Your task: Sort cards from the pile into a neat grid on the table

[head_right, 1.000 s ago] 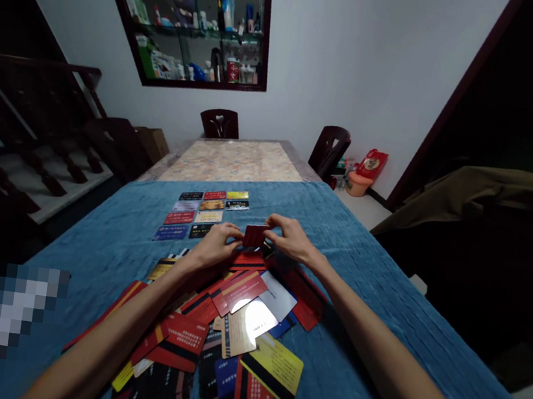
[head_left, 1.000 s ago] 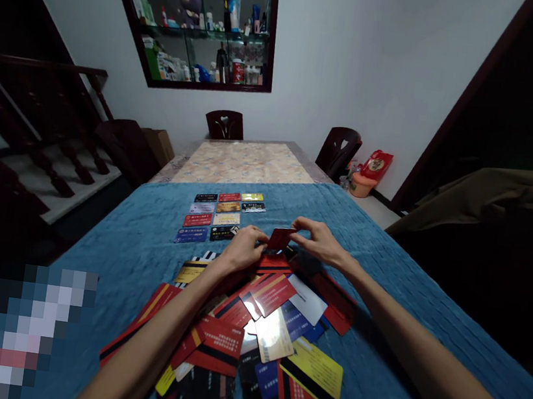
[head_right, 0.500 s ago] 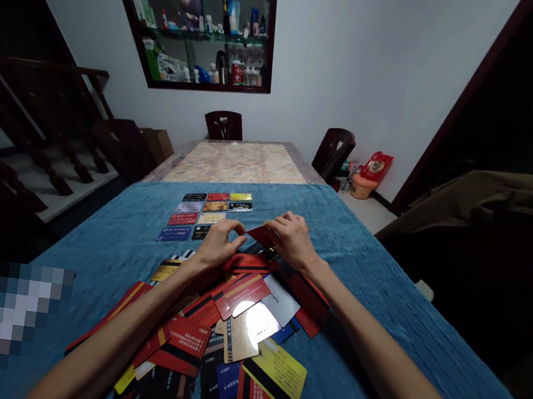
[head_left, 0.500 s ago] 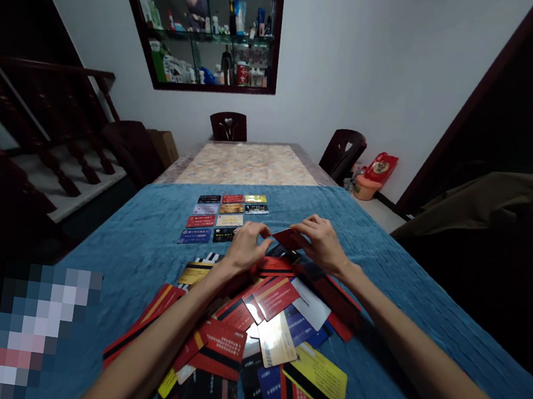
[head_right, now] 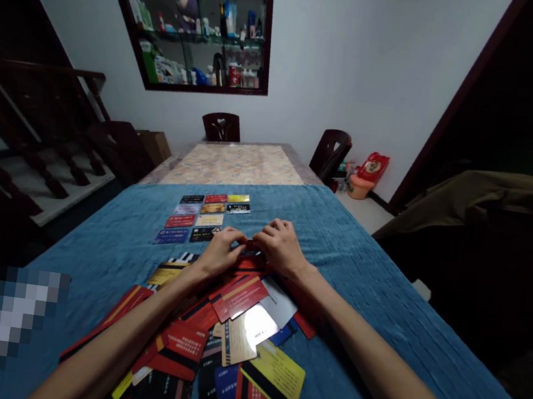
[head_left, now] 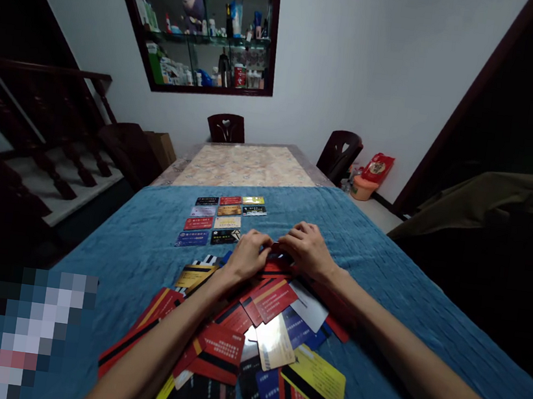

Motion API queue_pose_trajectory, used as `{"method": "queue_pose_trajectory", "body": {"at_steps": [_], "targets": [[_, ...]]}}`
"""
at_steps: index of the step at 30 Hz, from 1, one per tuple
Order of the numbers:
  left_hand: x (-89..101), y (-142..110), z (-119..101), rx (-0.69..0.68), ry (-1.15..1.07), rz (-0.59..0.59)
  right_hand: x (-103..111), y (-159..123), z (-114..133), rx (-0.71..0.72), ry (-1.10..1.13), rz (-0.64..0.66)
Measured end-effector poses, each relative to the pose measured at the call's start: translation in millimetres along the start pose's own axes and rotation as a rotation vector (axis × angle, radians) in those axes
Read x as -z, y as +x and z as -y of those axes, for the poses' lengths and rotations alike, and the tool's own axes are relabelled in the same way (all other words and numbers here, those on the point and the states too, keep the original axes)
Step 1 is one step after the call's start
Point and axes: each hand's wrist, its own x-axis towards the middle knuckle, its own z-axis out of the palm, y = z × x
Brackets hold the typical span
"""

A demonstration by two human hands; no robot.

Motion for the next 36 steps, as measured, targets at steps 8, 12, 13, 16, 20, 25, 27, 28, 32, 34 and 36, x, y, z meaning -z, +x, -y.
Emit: {"method": "queue_pose_trajectory", "body": {"at_steps": [8,12,13,16,20,25,27,28,32,34,36], "targets": [[2.1,2,10,0.122,0.137,-0.019,-8,-6,-10,-0.084,-0.015,0.106],[1.6,3,12,0.174,0.136,-0.019,-13,-8,-14,-0.128,-0.009,0.150],[1.2,2,12,0.168,0.117,-0.021,-13,-8,-14,-0.132,-0.009,0.155],[-0.3,2,12,0.134,0.063,-0.039,-14,-8,-13,-0.135,-0.011,0.144],[-1.8,1,12,0.132,0.032,-0.067,-15,-8,-12,-0.165,-0.016,0.107],[-1.7,0,11,0.131,0.078,-0.065,-17,-8,-10,-0.151,-0.029,0.097],[-1.3,-1,8,0.112,0.118,-0.065,-17,-8,-9,-0.153,-0.041,0.108],[-0.9,-2,7,0.102,0.133,-0.060,-17,-8,-8,-0.156,-0.046,0.114],[1.8,-3,0,0.075,0.176,-0.019,-17,-7,-6,-0.166,-0.065,0.141],[4.1,-1,-3,0.066,0.220,0.013,-18,-7,-5,-0.168,-0.073,0.152],[6.8,1,-5,0.057,0.285,0.069,-18,-6,-4,-0.170,-0.076,0.163]]}}
